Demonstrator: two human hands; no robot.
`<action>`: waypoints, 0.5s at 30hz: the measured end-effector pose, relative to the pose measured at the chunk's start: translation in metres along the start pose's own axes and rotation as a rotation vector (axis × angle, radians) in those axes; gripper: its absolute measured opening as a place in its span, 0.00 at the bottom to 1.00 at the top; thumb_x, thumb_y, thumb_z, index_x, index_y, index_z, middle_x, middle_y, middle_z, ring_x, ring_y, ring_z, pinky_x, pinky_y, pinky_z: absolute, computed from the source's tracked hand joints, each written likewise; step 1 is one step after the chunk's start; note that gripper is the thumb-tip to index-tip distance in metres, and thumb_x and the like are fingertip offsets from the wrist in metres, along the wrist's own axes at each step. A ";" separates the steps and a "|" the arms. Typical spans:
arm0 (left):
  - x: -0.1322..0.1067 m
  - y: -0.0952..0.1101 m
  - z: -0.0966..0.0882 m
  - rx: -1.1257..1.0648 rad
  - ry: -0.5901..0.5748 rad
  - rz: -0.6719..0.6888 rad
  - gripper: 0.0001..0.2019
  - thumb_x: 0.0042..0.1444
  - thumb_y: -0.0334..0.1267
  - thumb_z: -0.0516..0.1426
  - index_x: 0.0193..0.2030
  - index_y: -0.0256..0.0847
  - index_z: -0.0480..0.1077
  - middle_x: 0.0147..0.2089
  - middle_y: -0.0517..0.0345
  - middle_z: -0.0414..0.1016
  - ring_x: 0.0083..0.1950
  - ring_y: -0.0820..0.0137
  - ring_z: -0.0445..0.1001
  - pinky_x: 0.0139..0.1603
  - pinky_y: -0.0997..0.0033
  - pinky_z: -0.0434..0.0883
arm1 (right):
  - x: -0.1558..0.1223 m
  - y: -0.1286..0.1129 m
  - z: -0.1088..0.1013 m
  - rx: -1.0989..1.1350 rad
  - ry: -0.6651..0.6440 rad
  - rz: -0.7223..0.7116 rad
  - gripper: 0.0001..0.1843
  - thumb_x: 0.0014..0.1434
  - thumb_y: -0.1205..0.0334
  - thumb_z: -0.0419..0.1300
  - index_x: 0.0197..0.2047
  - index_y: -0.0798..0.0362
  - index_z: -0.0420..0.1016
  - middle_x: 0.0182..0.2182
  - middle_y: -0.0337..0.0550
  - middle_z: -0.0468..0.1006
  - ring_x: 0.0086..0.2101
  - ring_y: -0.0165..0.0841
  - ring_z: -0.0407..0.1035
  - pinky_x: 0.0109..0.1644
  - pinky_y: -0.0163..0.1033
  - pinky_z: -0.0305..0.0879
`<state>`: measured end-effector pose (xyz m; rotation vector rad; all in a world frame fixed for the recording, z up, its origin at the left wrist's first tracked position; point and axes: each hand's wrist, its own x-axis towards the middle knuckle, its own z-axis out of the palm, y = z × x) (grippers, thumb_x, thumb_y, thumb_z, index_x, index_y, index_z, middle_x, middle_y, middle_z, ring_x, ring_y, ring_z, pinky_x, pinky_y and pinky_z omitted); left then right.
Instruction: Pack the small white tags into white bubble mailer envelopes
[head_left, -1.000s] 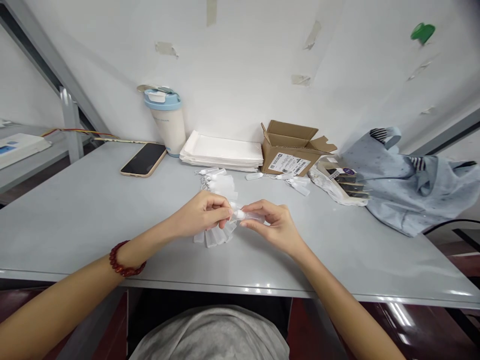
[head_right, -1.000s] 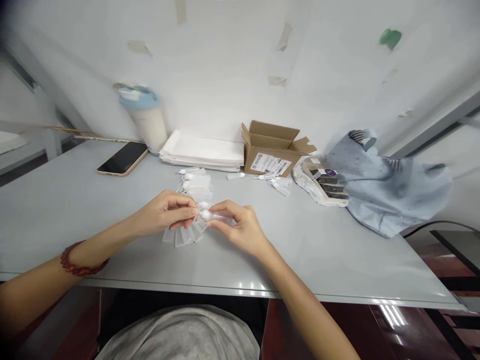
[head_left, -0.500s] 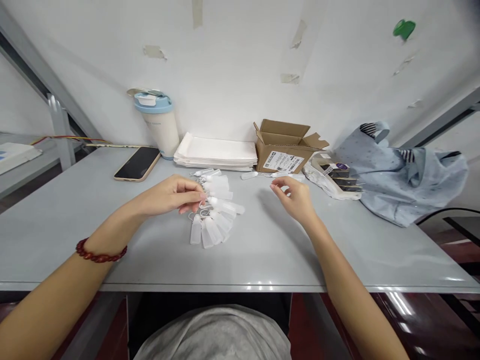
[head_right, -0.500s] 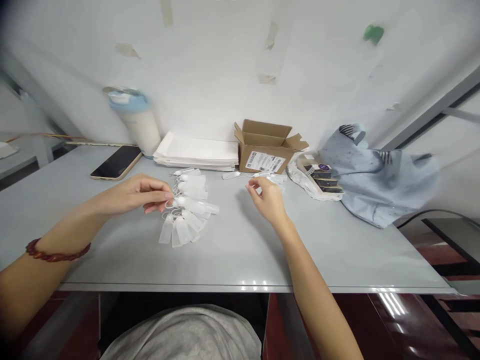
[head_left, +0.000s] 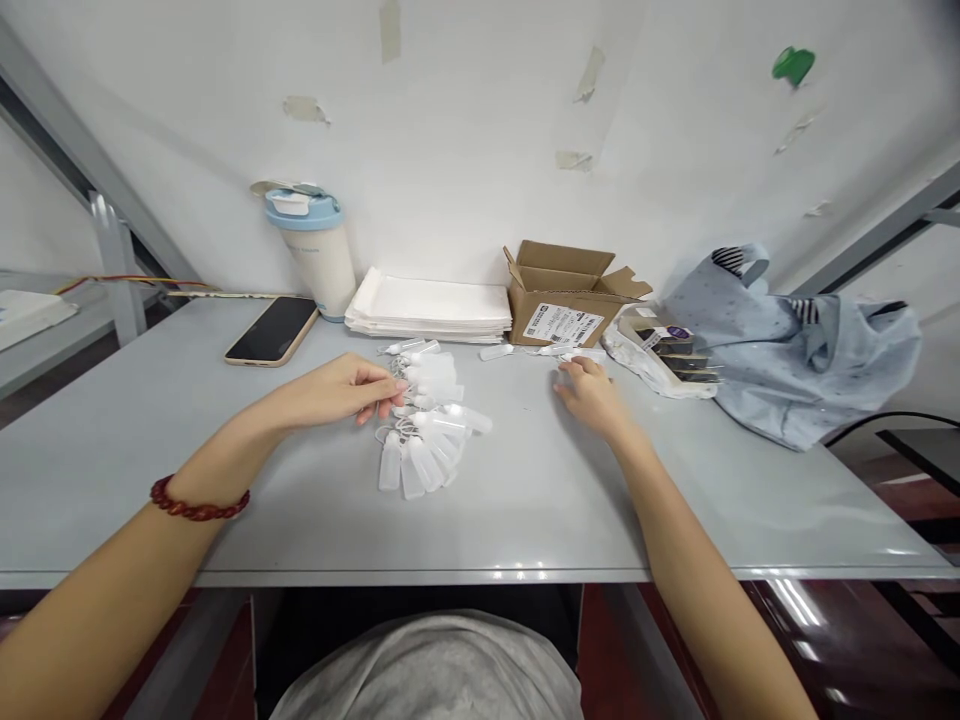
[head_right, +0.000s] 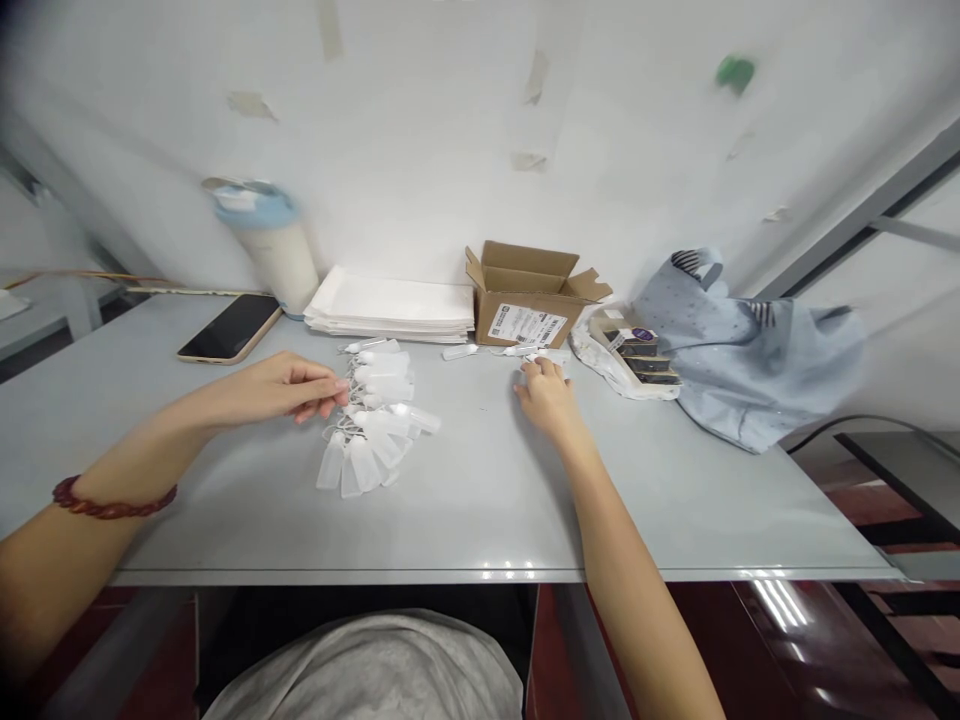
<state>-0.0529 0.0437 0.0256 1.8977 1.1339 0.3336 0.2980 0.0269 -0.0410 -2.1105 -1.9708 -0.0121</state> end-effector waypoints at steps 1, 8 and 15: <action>0.000 0.001 0.000 0.001 0.022 0.006 0.17 0.56 0.49 0.56 0.25 0.39 0.73 0.23 0.58 0.72 0.22 0.76 0.64 0.24 0.78 0.63 | 0.000 -0.001 0.000 -0.012 0.005 0.020 0.20 0.60 0.63 0.53 0.55 0.56 0.68 0.59 0.60 0.64 0.58 0.52 0.58 0.55 0.58 0.59; -0.001 0.003 0.004 -0.004 0.135 0.032 0.16 0.56 0.46 0.56 0.24 0.38 0.72 0.23 0.60 0.71 0.20 0.77 0.63 0.23 0.78 0.62 | 0.002 0.007 -0.001 0.020 0.048 0.131 0.20 0.57 0.70 0.51 0.53 0.59 0.70 0.51 0.64 0.71 0.53 0.53 0.64 0.52 0.58 0.60; -0.001 0.007 0.009 -0.099 0.244 0.024 0.15 0.57 0.45 0.55 0.26 0.37 0.73 0.21 0.61 0.68 0.20 0.78 0.60 0.23 0.78 0.61 | 0.001 -0.003 -0.010 0.318 0.021 0.054 0.14 0.53 0.70 0.57 0.45 0.56 0.73 0.40 0.54 0.80 0.42 0.44 0.74 0.47 0.49 0.67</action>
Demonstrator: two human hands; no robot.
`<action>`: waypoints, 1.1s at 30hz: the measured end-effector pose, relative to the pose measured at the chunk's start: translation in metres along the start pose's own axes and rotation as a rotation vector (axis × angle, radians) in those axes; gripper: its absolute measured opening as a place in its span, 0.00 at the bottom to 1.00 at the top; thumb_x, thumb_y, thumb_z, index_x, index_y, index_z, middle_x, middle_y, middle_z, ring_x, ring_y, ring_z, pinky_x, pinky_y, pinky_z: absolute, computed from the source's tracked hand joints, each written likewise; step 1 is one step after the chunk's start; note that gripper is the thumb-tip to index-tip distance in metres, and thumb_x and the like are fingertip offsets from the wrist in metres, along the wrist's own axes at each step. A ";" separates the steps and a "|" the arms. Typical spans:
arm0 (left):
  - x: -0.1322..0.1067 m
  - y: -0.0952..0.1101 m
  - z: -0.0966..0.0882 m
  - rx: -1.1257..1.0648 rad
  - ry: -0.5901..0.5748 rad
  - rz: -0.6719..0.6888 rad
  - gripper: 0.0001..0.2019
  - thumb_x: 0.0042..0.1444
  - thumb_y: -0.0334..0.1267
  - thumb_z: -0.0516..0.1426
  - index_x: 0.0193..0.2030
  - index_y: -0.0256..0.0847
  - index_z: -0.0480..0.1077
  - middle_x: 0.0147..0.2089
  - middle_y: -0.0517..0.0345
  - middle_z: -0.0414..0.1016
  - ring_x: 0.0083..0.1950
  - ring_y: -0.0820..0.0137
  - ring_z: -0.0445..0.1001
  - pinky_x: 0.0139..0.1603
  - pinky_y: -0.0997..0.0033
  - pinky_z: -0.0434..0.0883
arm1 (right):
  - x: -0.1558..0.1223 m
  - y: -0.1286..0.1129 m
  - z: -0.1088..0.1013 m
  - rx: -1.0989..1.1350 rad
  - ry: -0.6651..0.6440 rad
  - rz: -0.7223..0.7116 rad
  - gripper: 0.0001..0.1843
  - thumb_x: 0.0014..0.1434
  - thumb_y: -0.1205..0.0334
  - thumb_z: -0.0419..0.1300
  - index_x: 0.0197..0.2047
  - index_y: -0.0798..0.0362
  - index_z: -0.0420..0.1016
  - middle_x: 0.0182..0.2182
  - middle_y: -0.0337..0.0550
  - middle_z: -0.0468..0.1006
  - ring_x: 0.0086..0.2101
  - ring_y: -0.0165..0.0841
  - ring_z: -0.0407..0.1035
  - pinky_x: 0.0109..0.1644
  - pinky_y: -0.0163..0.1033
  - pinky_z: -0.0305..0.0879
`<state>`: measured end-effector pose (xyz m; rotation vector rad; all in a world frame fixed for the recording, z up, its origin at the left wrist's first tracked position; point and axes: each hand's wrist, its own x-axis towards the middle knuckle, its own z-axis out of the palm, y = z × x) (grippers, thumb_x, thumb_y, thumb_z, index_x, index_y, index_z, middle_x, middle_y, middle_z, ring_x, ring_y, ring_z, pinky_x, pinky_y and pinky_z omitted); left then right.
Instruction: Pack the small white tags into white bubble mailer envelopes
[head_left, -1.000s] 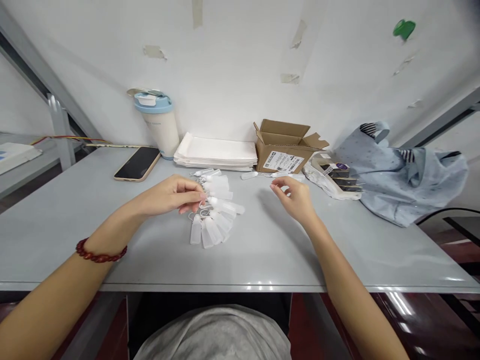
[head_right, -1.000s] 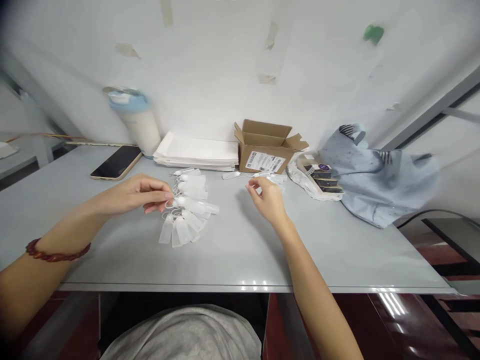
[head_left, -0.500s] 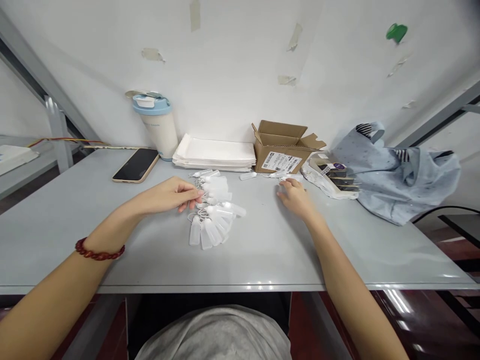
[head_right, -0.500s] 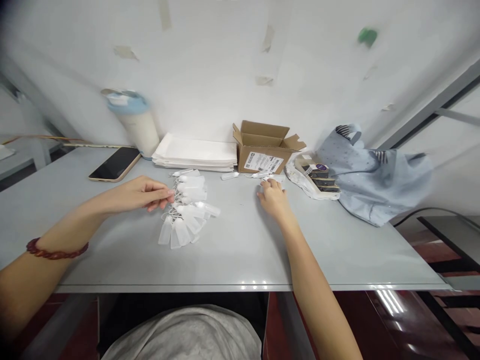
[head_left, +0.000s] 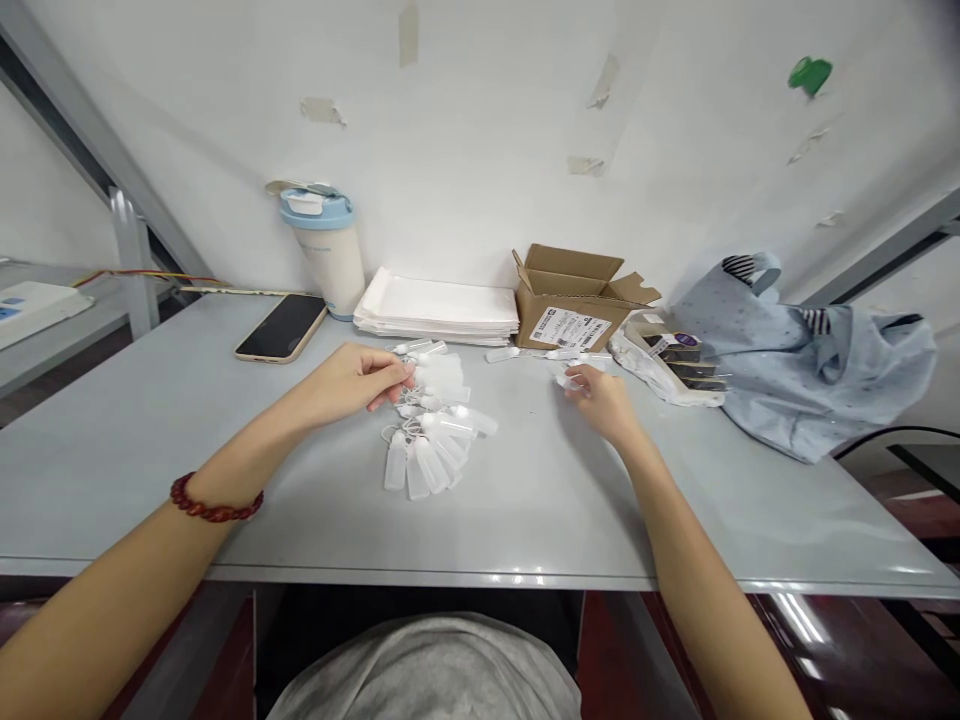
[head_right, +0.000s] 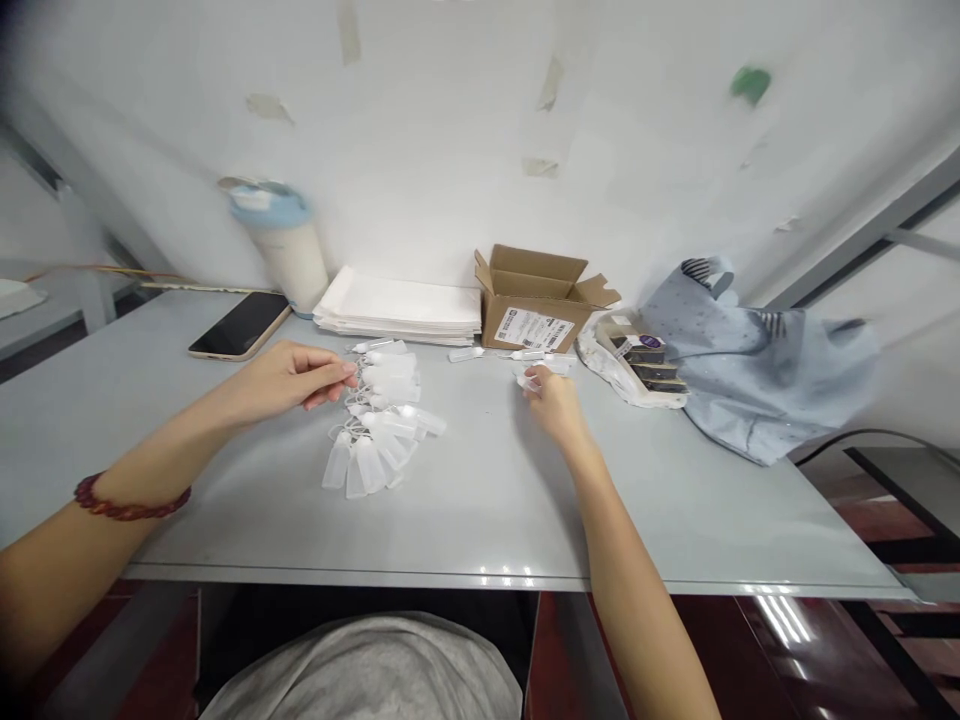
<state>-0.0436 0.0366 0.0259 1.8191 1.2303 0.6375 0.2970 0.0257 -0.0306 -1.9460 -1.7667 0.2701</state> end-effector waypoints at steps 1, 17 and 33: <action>-0.001 0.002 0.001 -0.012 0.007 -0.004 0.15 0.57 0.45 0.55 0.26 0.36 0.73 0.21 0.62 0.68 0.20 0.79 0.60 0.23 0.78 0.60 | -0.003 -0.006 -0.001 0.057 -0.016 -0.017 0.13 0.54 0.69 0.58 0.44 0.55 0.73 0.40 0.53 0.80 0.42 0.42 0.74 0.47 0.48 0.68; -0.012 0.011 0.035 -0.106 -0.092 0.098 0.17 0.58 0.46 0.56 0.46 0.36 0.72 0.26 0.60 0.71 0.27 0.74 0.69 0.25 0.78 0.65 | -0.047 -0.072 -0.002 0.993 -0.471 -0.141 0.14 0.54 0.55 0.65 0.43 0.51 0.75 0.36 0.43 0.80 0.36 0.33 0.74 0.45 0.42 0.67; -0.014 0.013 0.035 -0.091 -0.153 0.183 0.10 0.57 0.41 0.57 0.39 0.37 0.75 0.27 0.61 0.74 0.29 0.75 0.71 0.30 0.79 0.68 | -0.051 -0.077 -0.003 0.966 -0.472 -0.181 0.12 0.55 0.57 0.65 0.41 0.52 0.76 0.34 0.41 0.78 0.28 0.27 0.67 0.38 0.39 0.65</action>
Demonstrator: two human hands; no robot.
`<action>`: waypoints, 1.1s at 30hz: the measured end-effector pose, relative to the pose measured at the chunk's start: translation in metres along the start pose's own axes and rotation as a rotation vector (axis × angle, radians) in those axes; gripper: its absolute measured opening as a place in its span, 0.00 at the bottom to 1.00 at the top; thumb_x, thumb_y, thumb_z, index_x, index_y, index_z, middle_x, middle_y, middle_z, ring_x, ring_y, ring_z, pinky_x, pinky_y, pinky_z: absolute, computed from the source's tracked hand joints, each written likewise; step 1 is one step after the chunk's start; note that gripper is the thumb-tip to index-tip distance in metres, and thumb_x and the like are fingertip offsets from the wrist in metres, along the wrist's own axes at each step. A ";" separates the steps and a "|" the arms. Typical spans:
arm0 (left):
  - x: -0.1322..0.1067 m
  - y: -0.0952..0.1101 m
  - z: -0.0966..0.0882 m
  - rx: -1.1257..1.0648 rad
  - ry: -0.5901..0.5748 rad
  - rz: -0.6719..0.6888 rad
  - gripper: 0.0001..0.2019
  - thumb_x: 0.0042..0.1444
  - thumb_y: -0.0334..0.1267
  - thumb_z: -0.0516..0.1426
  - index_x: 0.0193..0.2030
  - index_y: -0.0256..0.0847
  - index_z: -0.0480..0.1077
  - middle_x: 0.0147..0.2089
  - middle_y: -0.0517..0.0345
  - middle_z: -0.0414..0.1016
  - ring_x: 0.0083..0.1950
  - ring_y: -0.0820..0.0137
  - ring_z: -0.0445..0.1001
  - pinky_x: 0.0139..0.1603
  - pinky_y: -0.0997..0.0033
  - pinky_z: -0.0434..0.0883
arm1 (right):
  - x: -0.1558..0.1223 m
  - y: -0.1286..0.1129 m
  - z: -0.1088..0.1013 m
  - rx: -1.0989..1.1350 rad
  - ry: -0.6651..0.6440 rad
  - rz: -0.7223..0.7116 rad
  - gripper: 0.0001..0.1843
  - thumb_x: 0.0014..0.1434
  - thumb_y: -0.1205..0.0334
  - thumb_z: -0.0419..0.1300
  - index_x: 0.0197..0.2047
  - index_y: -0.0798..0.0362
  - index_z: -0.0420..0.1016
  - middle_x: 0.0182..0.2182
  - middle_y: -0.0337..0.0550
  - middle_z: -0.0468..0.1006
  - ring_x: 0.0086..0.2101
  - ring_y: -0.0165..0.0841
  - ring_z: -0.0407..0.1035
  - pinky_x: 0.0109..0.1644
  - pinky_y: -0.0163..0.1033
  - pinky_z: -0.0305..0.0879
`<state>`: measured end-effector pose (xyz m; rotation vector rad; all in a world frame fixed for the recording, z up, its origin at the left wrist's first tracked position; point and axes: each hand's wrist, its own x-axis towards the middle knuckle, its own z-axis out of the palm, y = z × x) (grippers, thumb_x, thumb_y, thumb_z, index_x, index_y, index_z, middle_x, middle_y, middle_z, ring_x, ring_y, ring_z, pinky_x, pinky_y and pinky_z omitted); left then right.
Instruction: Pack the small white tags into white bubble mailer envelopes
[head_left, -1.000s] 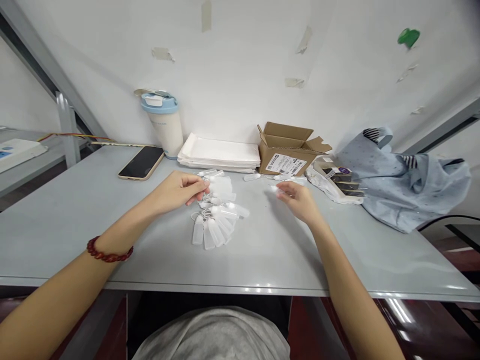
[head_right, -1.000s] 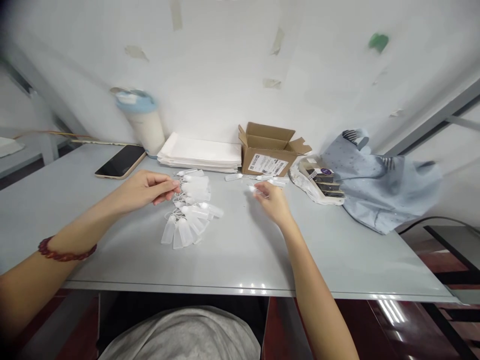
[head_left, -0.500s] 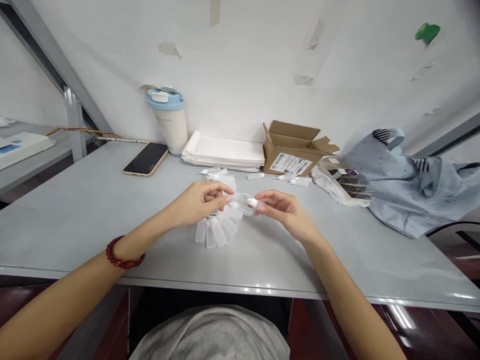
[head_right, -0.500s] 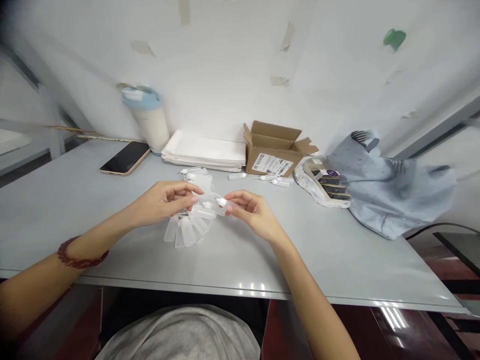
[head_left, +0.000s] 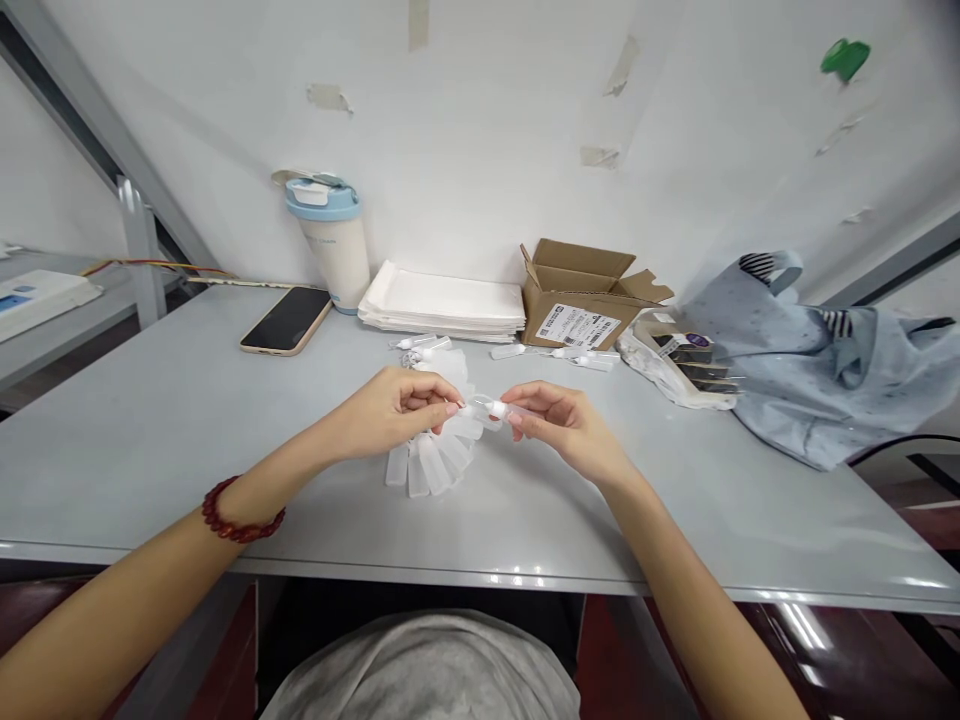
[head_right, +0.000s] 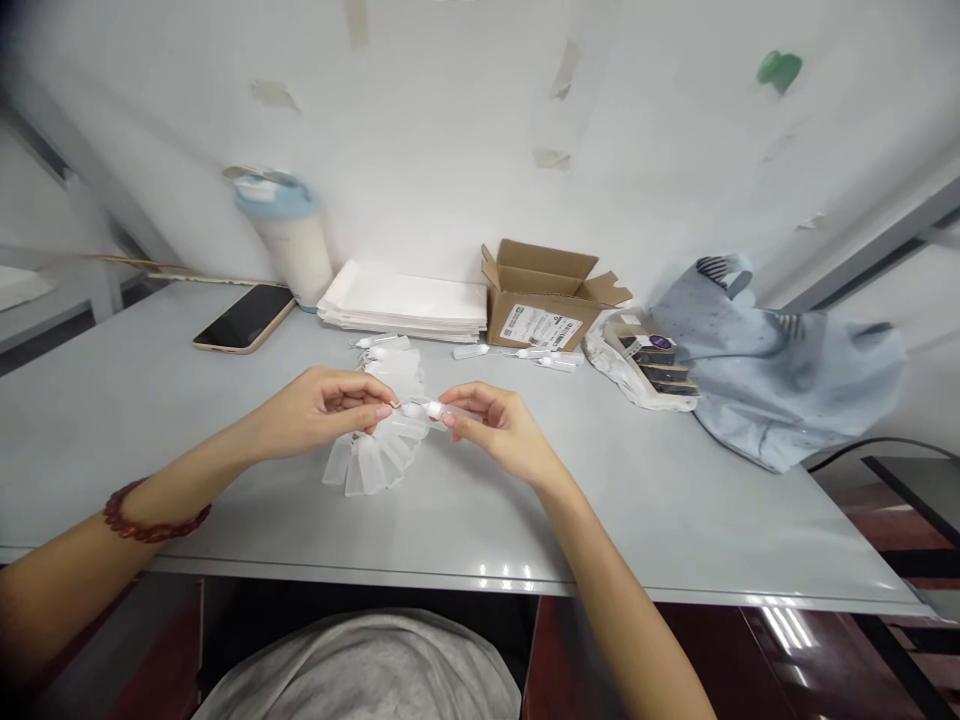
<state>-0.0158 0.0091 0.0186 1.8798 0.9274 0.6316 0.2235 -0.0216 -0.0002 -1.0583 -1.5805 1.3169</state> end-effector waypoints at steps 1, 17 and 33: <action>0.000 0.000 0.000 0.003 0.001 -0.005 0.10 0.56 0.41 0.57 0.38 0.36 0.75 0.27 0.61 0.74 0.29 0.75 0.71 0.30 0.79 0.68 | 0.000 0.000 0.000 -0.003 -0.001 0.003 0.12 0.55 0.57 0.65 0.41 0.52 0.76 0.34 0.41 0.78 0.28 0.27 0.67 0.37 0.38 0.65; 0.000 -0.003 0.004 0.086 -0.010 0.013 0.13 0.57 0.43 0.57 0.36 0.36 0.78 0.25 0.60 0.72 0.26 0.76 0.64 0.24 0.78 0.59 | -0.001 -0.001 0.006 0.068 -0.066 0.000 0.10 0.54 0.58 0.65 0.40 0.52 0.77 0.34 0.41 0.77 0.27 0.26 0.65 0.34 0.36 0.66; -0.001 0.000 0.004 0.079 -0.011 0.042 0.12 0.57 0.42 0.57 0.35 0.36 0.78 0.24 0.60 0.71 0.24 0.77 0.62 0.22 0.79 0.58 | -0.002 -0.003 0.006 0.034 -0.066 0.034 0.12 0.54 0.56 0.65 0.40 0.53 0.77 0.28 0.39 0.74 0.26 0.25 0.62 0.32 0.35 0.61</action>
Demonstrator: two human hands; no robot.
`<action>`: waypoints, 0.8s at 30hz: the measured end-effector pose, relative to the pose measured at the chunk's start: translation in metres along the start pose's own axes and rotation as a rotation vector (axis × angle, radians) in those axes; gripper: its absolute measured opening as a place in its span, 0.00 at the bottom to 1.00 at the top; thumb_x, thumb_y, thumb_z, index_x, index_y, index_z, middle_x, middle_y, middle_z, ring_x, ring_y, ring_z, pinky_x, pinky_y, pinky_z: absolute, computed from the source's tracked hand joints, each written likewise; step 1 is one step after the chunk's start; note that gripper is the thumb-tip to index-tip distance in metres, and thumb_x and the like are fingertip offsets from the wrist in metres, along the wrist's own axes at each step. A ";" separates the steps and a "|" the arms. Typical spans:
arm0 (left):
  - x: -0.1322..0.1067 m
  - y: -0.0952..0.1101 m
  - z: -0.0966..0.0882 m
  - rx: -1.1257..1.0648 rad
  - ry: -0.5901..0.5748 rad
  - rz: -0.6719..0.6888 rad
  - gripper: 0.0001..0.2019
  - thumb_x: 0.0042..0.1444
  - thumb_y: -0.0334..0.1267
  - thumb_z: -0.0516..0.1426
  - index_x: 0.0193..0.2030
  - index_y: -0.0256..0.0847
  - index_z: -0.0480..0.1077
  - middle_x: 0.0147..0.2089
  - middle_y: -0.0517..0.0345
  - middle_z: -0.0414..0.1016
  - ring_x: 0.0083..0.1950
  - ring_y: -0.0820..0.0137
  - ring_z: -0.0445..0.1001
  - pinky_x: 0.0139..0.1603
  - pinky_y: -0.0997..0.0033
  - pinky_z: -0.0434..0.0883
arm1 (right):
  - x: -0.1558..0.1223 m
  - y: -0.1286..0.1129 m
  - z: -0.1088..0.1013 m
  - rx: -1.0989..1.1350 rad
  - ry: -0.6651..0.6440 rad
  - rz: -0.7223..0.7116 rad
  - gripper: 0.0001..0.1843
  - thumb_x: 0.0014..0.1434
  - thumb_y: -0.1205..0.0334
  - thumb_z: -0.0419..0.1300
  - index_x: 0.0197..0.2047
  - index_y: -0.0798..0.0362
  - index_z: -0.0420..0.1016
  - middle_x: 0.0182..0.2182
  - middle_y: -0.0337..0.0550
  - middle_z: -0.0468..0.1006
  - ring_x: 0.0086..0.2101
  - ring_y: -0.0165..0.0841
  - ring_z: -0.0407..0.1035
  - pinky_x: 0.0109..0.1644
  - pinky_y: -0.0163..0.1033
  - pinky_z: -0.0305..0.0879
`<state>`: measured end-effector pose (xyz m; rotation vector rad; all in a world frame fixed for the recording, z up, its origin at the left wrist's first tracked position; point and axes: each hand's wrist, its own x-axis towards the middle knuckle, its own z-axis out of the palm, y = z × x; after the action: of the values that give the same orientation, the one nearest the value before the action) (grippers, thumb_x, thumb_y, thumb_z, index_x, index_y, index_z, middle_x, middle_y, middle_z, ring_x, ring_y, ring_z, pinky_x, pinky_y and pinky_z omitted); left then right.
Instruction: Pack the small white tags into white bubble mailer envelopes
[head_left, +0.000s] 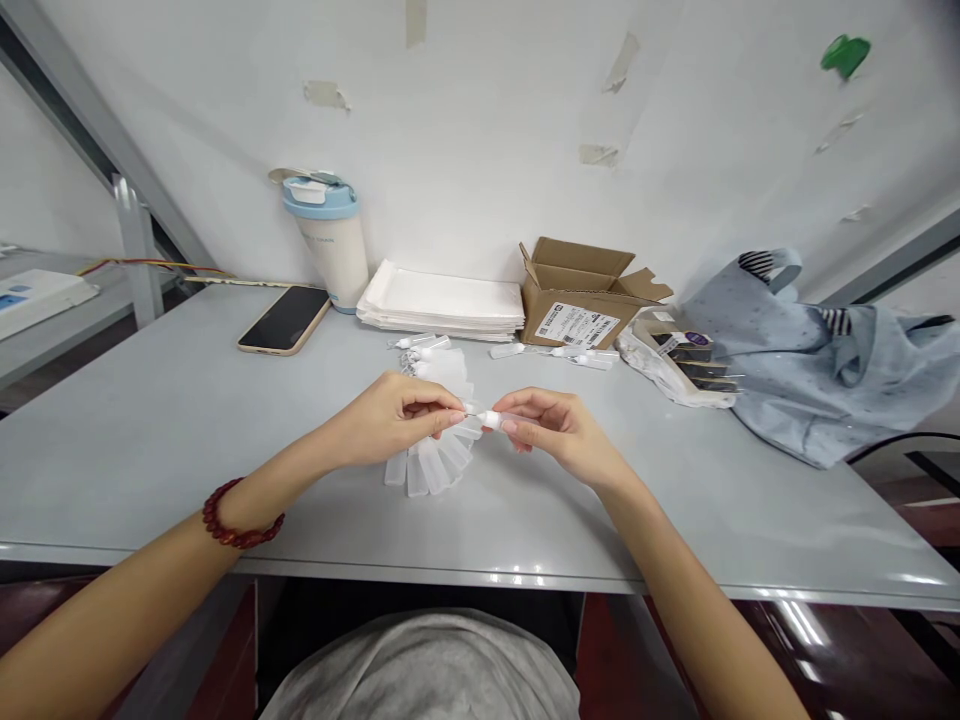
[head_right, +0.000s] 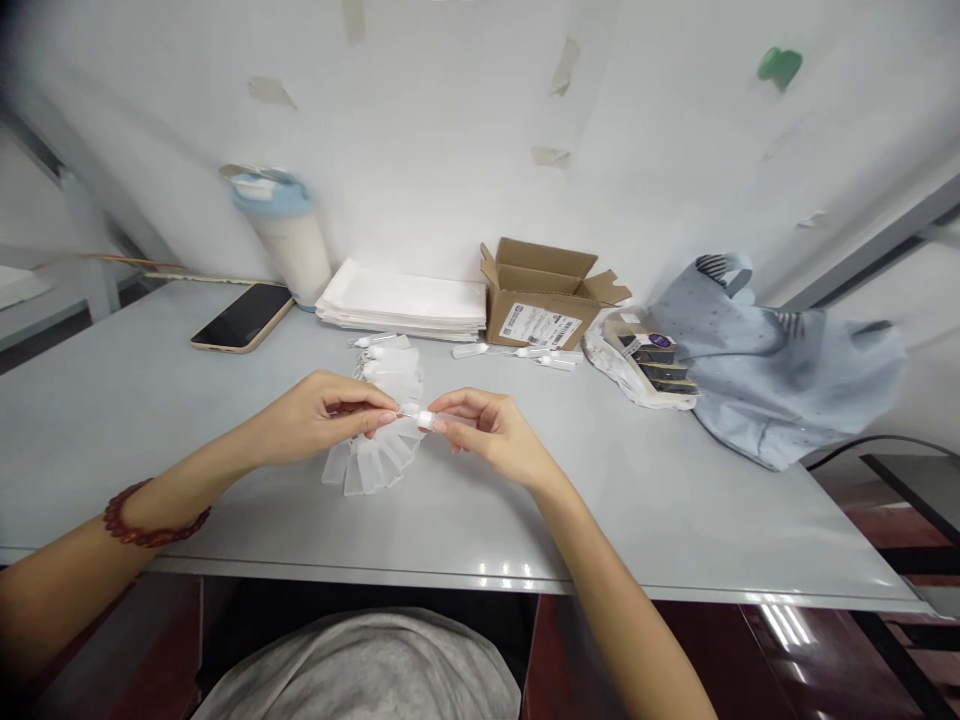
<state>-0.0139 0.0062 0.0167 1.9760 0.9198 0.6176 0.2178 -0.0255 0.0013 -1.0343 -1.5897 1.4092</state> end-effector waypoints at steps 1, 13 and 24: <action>0.000 0.000 0.000 0.005 0.001 0.004 0.12 0.57 0.42 0.57 0.35 0.36 0.78 0.24 0.60 0.71 0.24 0.77 0.62 0.22 0.79 0.58 | 0.000 0.000 0.000 -0.003 0.002 0.002 0.12 0.54 0.56 0.65 0.39 0.53 0.77 0.29 0.39 0.74 0.26 0.25 0.61 0.31 0.35 0.61; -0.001 -0.008 0.003 0.206 0.044 0.186 0.12 0.59 0.38 0.54 0.36 0.35 0.78 0.25 0.58 0.74 0.25 0.76 0.65 0.26 0.76 0.59 | 0.000 0.001 0.002 -0.098 0.023 0.027 0.14 0.55 0.53 0.64 0.40 0.53 0.77 0.30 0.40 0.76 0.24 0.25 0.61 0.29 0.35 0.59; -0.004 -0.010 0.007 0.226 0.037 0.257 0.11 0.59 0.34 0.54 0.33 0.36 0.78 0.21 0.61 0.72 0.22 0.77 0.62 0.22 0.77 0.58 | 0.001 0.006 0.007 -0.054 0.010 0.029 0.14 0.55 0.53 0.64 0.40 0.54 0.77 0.30 0.41 0.77 0.22 0.24 0.61 0.28 0.34 0.61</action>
<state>-0.0152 0.0036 0.0041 2.3151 0.7920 0.7221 0.2118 -0.0264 -0.0057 -1.0988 -1.6197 1.3852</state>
